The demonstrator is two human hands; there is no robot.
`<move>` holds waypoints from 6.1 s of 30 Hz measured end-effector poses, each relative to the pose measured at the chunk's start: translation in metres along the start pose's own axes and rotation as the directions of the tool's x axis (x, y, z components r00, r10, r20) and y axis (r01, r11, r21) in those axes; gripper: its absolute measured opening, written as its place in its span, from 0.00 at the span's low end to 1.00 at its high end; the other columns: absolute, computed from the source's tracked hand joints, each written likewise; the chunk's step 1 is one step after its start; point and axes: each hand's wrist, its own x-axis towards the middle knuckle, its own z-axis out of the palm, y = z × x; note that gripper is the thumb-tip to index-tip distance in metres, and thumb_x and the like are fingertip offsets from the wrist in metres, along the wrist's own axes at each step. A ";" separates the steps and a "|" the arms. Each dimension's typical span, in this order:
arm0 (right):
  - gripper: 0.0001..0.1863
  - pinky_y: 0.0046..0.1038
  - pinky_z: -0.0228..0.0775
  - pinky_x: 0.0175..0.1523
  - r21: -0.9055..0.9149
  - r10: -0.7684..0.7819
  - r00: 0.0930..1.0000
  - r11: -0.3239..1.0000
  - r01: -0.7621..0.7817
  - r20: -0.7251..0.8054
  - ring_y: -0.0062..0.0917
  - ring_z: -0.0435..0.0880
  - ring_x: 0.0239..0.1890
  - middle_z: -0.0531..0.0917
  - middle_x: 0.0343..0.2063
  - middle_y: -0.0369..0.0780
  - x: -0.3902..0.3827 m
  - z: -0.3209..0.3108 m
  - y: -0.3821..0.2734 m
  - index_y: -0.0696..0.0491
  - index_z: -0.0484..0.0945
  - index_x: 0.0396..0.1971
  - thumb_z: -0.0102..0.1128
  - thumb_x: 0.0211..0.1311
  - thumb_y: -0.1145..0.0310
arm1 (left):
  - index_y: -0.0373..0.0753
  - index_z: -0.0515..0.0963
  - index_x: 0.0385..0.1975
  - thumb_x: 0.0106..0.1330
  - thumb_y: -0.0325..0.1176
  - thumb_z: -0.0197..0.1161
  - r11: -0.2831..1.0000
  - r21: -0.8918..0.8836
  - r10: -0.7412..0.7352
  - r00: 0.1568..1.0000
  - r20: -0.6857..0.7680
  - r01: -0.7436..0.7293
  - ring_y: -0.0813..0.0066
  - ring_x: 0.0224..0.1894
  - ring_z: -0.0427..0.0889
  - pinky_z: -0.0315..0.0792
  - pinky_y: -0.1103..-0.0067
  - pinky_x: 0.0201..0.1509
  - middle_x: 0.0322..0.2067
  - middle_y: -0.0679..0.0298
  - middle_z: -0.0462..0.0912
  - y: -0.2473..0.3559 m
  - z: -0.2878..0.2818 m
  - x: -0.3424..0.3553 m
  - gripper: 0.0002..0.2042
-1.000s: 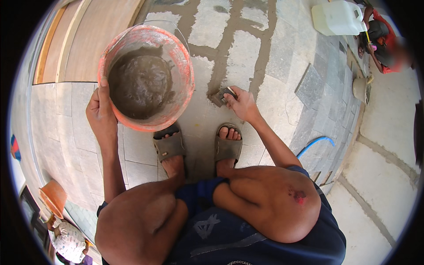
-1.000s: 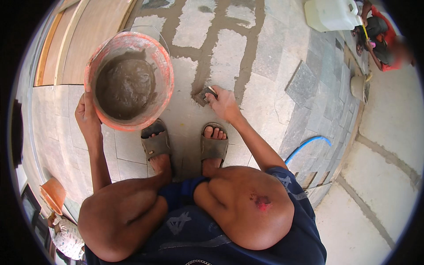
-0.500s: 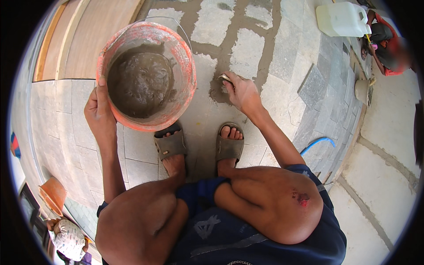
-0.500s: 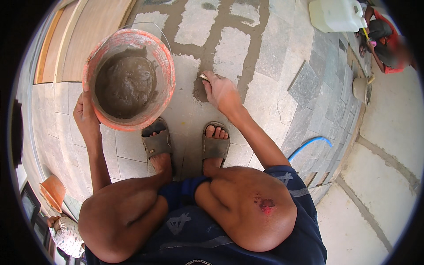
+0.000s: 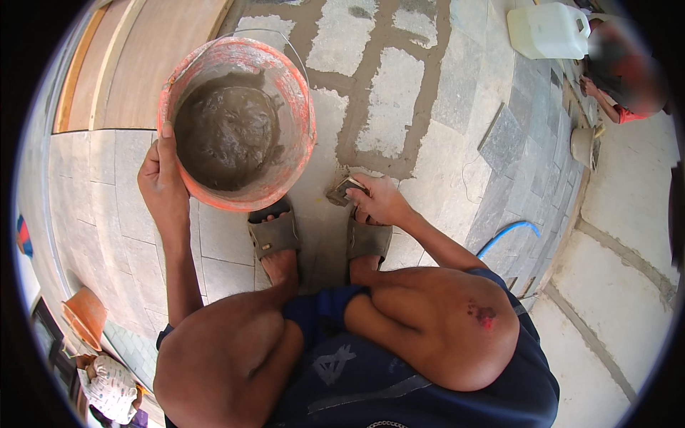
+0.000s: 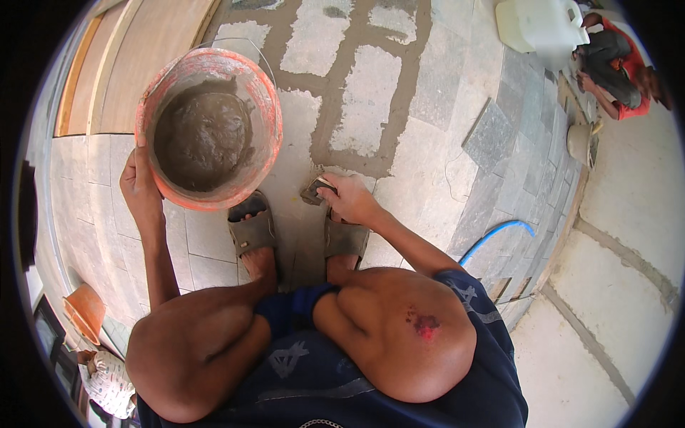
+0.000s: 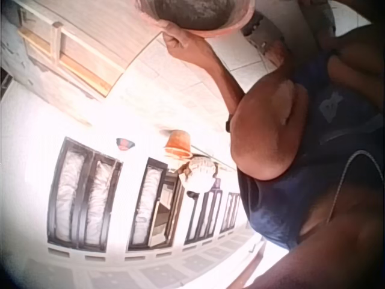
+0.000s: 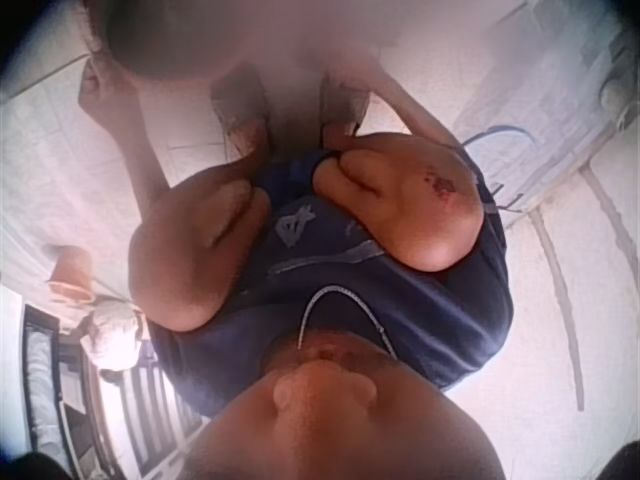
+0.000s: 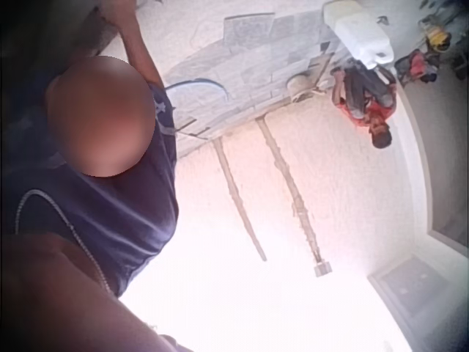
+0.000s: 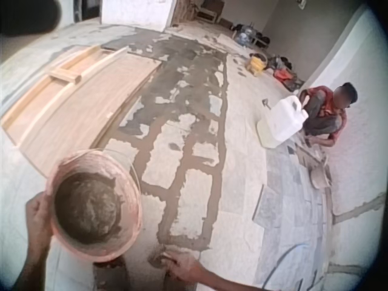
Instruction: The person scoops grout from a bucket using a trowel and applies it to the gaps between floor tiles. They spread the material into the joints and smooth the surface, working methodically across the tiled area.
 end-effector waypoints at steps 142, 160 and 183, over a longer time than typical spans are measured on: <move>0.10 0.44 0.74 0.39 -0.500 -0.183 0.952 0.865 0.037 -0.246 0.50 0.81 0.33 0.81 0.27 0.54 0.215 -0.049 -0.141 0.55 0.76 0.42 0.53 0.64 0.68 | 0.34 0.69 0.62 0.71 0.48 0.45 0.926 -0.135 -0.373 0.806 -0.459 0.352 0.60 0.62 0.69 0.60 0.69 0.67 0.62 0.54 0.70 -0.120 -0.269 0.018 0.27; 0.17 0.32 0.75 0.41 -0.014 0.106 0.979 0.994 -0.110 -0.172 0.37 0.84 0.36 0.85 0.35 0.44 0.146 -0.015 -0.133 0.51 0.76 0.52 0.55 0.62 0.73 | 0.34 0.70 0.61 0.71 0.47 0.46 0.926 -0.146 -0.376 0.809 -0.452 0.349 0.60 0.61 0.70 0.62 0.69 0.67 0.60 0.54 0.71 -0.120 -0.272 0.022 0.27; 0.14 0.38 0.74 0.35 -0.378 -0.112 0.861 0.921 -0.098 -0.497 0.43 0.83 0.29 0.83 0.30 0.47 0.159 -0.006 -0.133 0.53 0.74 0.50 0.53 0.65 0.71 | 0.35 0.66 0.64 0.71 0.49 0.46 0.904 -0.176 -0.427 0.796 -0.430 0.390 0.58 0.64 0.68 0.62 0.67 0.67 0.63 0.54 0.67 -0.110 -0.266 0.019 0.29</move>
